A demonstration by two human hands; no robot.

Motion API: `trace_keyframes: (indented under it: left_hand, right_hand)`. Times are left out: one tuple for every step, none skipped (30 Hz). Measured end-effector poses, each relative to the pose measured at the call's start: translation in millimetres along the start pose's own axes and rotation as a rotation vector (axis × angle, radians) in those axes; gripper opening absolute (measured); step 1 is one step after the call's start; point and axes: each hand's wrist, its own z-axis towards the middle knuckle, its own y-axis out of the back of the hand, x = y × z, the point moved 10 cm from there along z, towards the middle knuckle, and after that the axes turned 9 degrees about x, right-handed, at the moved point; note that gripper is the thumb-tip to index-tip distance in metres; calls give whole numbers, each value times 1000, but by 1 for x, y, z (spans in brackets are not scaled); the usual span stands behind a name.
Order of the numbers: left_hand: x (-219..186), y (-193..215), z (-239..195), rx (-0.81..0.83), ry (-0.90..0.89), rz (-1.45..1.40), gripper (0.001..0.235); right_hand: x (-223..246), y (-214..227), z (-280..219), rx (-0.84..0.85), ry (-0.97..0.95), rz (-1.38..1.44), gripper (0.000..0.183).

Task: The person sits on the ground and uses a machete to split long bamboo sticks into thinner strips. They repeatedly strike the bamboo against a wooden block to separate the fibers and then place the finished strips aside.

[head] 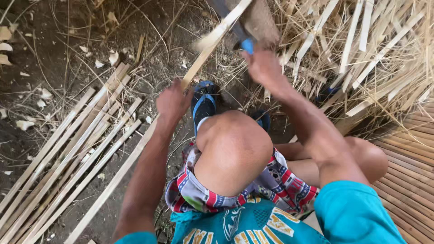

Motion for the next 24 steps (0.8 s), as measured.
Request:
trace_keyframes:
  left_hand:
    - [-17,-3,9,-32,-53,21,48]
    - [-28,-7,7,-67,-102,41,48]
    - [-34,-8,1,-107,-151,65,47]
    - [-24,-7,-10,-101,-148,72,47]
    - [2,-15,-39,-28,-90,71,46]
    - [28,-17,-66,52,-21,64,46]
    - [42,-8,-75,80,36,65,45]
    - [50,2,-79,101,64,76,45]
    - [48,4,-75,110,67,83,49]
    - [49,7,-66,119,69,90,53]
    - [55,8,-58,139,64,115,58]
    - [48,5,-47,117,25,128,55]
    - [37,3,-34,33,-24,105,52]
    - [29,2,-18,-30,-44,78,50]
    - [18,-2,-4,-80,-67,64,47]
    - [11,-7,4,-120,-86,88,45]
    - [10,-9,3,-159,-120,104,43]
    - [7,-6,0,-228,-177,111,41]
    - [29,-21,-20,-116,-103,159,40]
    - [59,-29,-54,-2,-31,209,40]
    - [83,-18,-72,74,33,260,41]
    - [97,-9,-77,150,98,311,41]
    - [92,-4,-78,116,64,230,40]
    - [85,-1,-77,81,31,149,41]
  right_hand:
    - [24,-20,-9,88,139,-168,57]
    - [43,-39,-22,159,267,-298,55]
    - [50,-45,-26,177,338,-388,54]
    - [33,-12,-8,56,270,-403,53]
    - [-4,30,6,-18,159,-397,52]
    - [-32,61,12,-69,54,-430,51]
    - [-40,76,17,-91,5,-411,49]
    - [-37,74,17,-74,-21,-363,48]
    - [-29,61,16,-12,-29,-314,47]
    - [-19,52,15,20,-23,-271,46]
    - [-13,43,8,17,-25,-221,45]
    - [-8,34,0,5,-28,-176,43]
    - [5,25,-2,-35,-5,-131,44]
    - [22,3,-4,46,47,-168,46]
    - [33,-17,-8,114,84,-208,48]
    - [39,-31,-11,182,120,-248,50]
    - [27,-14,-5,121,74,-269,48]
    - [4,17,5,60,27,-289,47]
    - [-25,43,5,27,-26,-308,46]
    - [-50,65,3,-7,-79,-329,46]
    - [-60,87,14,-76,-118,-352,46]
    - [-64,84,19,-47,-127,-313,45]
    - [-71,69,10,5,-138,-285,45]
    - [-78,56,5,56,-150,-257,45]
